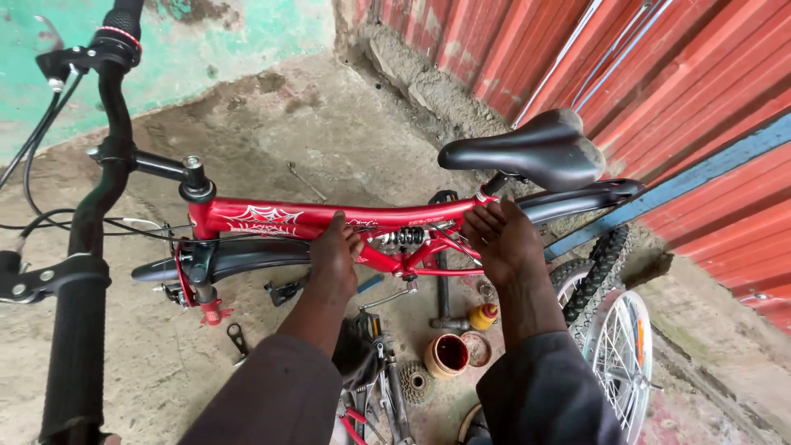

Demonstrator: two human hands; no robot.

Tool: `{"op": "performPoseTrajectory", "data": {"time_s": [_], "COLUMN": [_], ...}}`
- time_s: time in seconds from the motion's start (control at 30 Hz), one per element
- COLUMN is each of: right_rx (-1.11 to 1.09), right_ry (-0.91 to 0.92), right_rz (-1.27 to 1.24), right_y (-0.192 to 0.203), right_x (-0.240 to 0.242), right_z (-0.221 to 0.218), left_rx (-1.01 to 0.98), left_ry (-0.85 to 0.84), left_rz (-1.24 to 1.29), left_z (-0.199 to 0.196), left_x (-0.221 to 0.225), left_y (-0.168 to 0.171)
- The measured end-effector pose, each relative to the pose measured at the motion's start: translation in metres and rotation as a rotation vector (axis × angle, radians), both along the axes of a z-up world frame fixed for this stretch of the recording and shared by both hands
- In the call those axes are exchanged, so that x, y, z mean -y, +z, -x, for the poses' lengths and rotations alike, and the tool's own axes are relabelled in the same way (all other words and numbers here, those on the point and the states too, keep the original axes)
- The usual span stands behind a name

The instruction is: The person is repairing a red bicycle by loosening bolts with a wrench and adjusting the seat post, occasionally using a metal pipe for extra leverage.

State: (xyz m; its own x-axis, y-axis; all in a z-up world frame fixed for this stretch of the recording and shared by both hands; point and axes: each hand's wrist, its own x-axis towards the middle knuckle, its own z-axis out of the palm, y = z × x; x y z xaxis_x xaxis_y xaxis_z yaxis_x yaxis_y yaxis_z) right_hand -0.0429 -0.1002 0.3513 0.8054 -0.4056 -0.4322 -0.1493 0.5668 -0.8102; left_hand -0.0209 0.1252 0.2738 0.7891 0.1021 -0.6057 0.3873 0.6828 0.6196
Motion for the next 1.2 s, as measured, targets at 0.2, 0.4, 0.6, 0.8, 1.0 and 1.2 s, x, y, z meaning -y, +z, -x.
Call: {"op": "performPoseTrajectory", "data": {"time_s": [0.2,0.4,0.6,0.8,1.0,1.2], "right_rx": [0.282,0.51,0.335,0.431,0.668,0.746], "right_ry": [0.09,-0.121,-0.183,-0.162,0.023,0.175], "right_rz": [-0.505,-0.847,-0.727,-0.763,-0.812,-0.807], "right_y": [-0.001,0.001,-0.024,0.013,0.03,0.02], "right_x": [0.018,0.007,0.031,-0.028,-0.081,-0.116], "right_z": [-0.042,-0.068,-0.125,-0.12,-0.125,-0.116], "left_rx": [0.09,-0.008,-0.141,-0.118,-0.064,-0.011], "left_ry": [0.17,0.207,0.241,0.271,0.331,0.394], "left_rz": [0.227,0.317,0.329,0.254,0.157,0.156], "left_z": [-0.032,-0.066,-0.084,-0.093,-0.093,-0.101], "left_x": [-0.012,-0.001,-0.007,-0.035,-0.084,-0.129], "left_y": [-0.045,-0.097,-0.116,-0.082,-0.009,0.013]}}
